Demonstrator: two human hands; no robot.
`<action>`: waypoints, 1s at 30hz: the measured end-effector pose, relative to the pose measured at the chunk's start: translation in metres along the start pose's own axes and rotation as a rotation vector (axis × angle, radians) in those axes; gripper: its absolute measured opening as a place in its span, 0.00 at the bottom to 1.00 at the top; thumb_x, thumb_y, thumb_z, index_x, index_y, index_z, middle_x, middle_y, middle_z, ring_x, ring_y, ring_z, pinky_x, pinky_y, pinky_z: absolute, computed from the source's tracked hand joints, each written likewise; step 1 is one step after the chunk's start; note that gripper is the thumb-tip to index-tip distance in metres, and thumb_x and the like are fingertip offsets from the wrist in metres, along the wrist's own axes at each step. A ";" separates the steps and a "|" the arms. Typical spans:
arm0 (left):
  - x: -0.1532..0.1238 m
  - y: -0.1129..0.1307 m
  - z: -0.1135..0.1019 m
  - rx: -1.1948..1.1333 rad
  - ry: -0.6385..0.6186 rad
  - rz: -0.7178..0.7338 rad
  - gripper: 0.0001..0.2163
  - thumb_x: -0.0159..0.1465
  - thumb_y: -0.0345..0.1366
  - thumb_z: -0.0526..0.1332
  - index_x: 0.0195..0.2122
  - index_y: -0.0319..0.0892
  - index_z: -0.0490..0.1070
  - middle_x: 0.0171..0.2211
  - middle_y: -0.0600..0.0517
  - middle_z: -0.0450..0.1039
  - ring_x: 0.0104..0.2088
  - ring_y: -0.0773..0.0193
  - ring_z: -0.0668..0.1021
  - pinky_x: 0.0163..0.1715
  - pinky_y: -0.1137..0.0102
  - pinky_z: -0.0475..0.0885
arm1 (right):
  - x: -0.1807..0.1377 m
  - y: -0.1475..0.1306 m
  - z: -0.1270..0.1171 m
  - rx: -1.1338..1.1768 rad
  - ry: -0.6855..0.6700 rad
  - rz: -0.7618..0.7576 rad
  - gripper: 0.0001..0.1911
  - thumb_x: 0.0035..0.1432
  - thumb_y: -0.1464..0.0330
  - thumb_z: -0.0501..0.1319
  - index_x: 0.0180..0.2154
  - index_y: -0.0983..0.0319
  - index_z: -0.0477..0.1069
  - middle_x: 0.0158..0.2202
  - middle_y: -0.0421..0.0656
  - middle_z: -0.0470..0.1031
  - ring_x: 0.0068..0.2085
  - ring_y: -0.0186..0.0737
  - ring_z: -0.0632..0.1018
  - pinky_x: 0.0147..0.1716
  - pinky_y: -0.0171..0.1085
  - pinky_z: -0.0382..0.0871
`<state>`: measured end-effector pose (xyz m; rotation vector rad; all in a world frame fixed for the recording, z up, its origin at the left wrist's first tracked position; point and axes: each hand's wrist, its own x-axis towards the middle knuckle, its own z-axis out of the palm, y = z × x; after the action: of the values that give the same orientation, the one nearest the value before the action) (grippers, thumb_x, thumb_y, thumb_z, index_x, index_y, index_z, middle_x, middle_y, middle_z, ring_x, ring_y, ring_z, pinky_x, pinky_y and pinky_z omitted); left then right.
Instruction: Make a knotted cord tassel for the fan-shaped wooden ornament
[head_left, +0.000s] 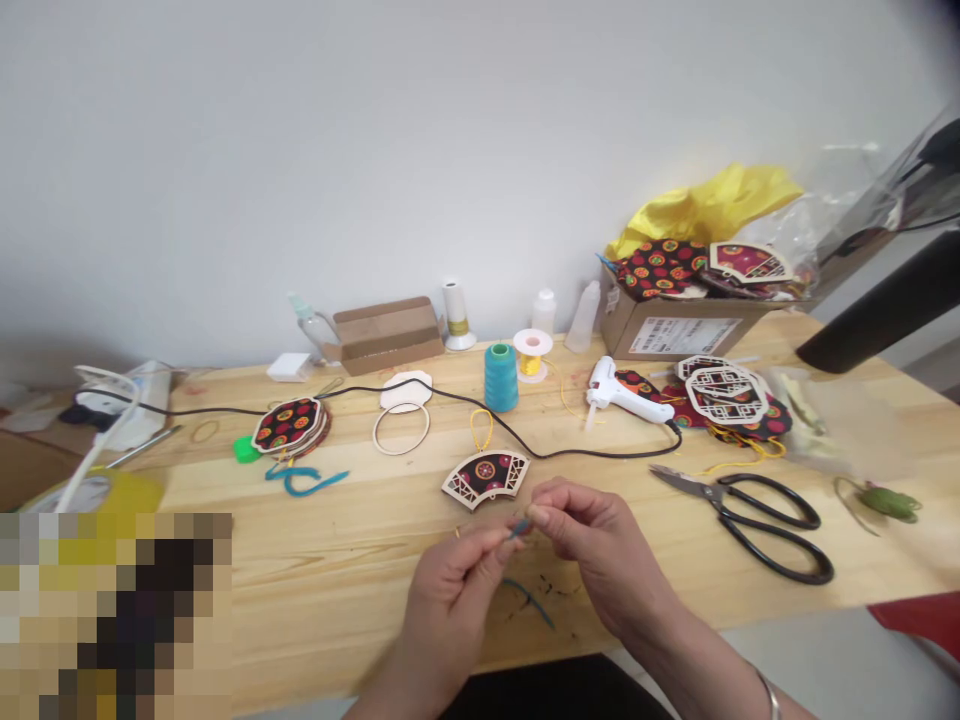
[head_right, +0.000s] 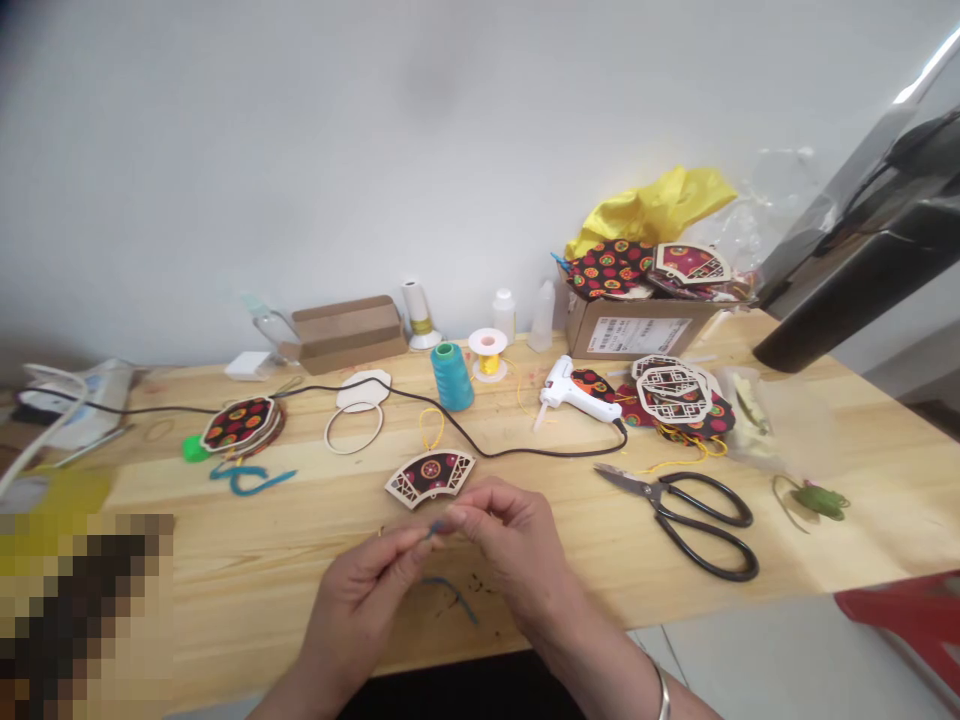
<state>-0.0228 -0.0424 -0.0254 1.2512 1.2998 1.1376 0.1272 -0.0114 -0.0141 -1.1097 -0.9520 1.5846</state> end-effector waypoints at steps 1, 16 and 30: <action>0.002 0.000 -0.001 -0.043 0.069 -0.046 0.07 0.56 0.36 0.64 0.34 0.45 0.81 0.28 0.49 0.76 0.32 0.60 0.75 0.34 0.70 0.68 | 0.000 0.001 -0.001 -0.017 0.013 -0.036 0.06 0.45 0.66 0.67 0.20 0.60 0.75 0.26 0.38 0.70 0.27 0.32 0.68 0.31 0.33 0.63; 0.002 0.003 0.019 -0.333 -0.028 -0.217 0.10 0.60 0.39 0.61 0.30 0.38 0.76 0.20 0.55 0.63 0.19 0.75 0.57 0.18 0.75 0.50 | 0.000 0.002 0.003 -0.022 0.014 -0.144 0.02 0.44 0.68 0.68 0.22 0.55 0.79 0.27 0.39 0.63 0.35 0.37 0.66 0.38 0.36 0.64; 0.002 -0.003 0.015 -0.050 -0.042 -0.132 0.13 0.61 0.41 0.59 0.23 0.40 0.68 0.20 0.57 0.58 0.22 0.71 0.60 0.21 0.74 0.53 | 0.005 0.010 -0.001 0.012 0.067 -0.121 0.02 0.42 0.68 0.69 0.22 0.59 0.78 0.30 0.39 0.65 0.36 0.35 0.67 0.38 0.34 0.62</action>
<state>-0.0081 -0.0408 -0.0294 1.1304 1.2947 1.0388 0.1246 -0.0093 -0.0241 -1.0701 -0.9460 1.4454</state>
